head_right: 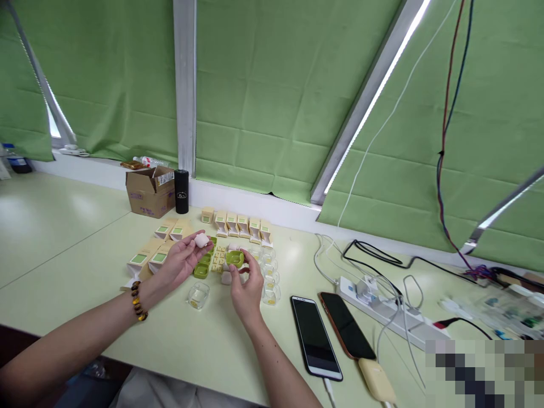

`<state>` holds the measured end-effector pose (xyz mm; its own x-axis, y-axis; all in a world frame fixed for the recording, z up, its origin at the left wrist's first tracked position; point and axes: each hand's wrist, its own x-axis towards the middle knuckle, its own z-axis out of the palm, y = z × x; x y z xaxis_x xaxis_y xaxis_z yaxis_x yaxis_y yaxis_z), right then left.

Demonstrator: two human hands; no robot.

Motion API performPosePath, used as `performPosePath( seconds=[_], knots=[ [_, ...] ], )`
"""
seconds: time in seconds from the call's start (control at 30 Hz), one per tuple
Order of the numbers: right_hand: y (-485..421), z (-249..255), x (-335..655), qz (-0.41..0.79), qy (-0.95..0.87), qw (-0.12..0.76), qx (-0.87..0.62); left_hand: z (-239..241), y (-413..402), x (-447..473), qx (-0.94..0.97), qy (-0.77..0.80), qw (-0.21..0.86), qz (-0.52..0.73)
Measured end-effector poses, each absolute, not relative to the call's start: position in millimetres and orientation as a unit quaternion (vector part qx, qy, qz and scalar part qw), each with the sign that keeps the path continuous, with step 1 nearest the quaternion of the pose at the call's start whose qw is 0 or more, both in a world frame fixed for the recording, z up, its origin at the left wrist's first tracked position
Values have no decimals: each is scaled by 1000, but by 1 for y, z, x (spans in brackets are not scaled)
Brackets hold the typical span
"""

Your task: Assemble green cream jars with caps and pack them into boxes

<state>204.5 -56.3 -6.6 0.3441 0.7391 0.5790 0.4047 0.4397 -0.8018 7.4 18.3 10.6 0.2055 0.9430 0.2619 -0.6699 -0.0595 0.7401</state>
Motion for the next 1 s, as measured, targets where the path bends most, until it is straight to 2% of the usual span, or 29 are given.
performPosePath(
  seconds=[0.1, 0.27, 0.43, 0.57, 0.67, 0.8, 1.0],
  knots=[
    [-58, -8, 201, 134, -561, 634, -515, 13, 14, 10, 349, 144, 716, 587],
    [-60, -7, 200, 128, -560, 635, -516, 19, 8, 11, 308, 161, 737, 580],
    [-60, -5, 200, 127, -550, 640, -521, 18, 10, 11, 287, 167, 737, 590],
    [-59, -2, 201, 126, -536, 657, -514, 14, 12, 11, 355, 160, 705, 592],
    [-59, 2, 202, 128, -512, 682, -507, 13, 12, 11, 463, 223, 622, 590],
    [-59, 5, 204, 124, -488, 703, -502, 12, 4, 14, 656, 317, 419, 542],
    [-54, 5, 209, 125, -461, 716, -509, 13, -12, 24, 873, 245, 118, 405]
  ],
)
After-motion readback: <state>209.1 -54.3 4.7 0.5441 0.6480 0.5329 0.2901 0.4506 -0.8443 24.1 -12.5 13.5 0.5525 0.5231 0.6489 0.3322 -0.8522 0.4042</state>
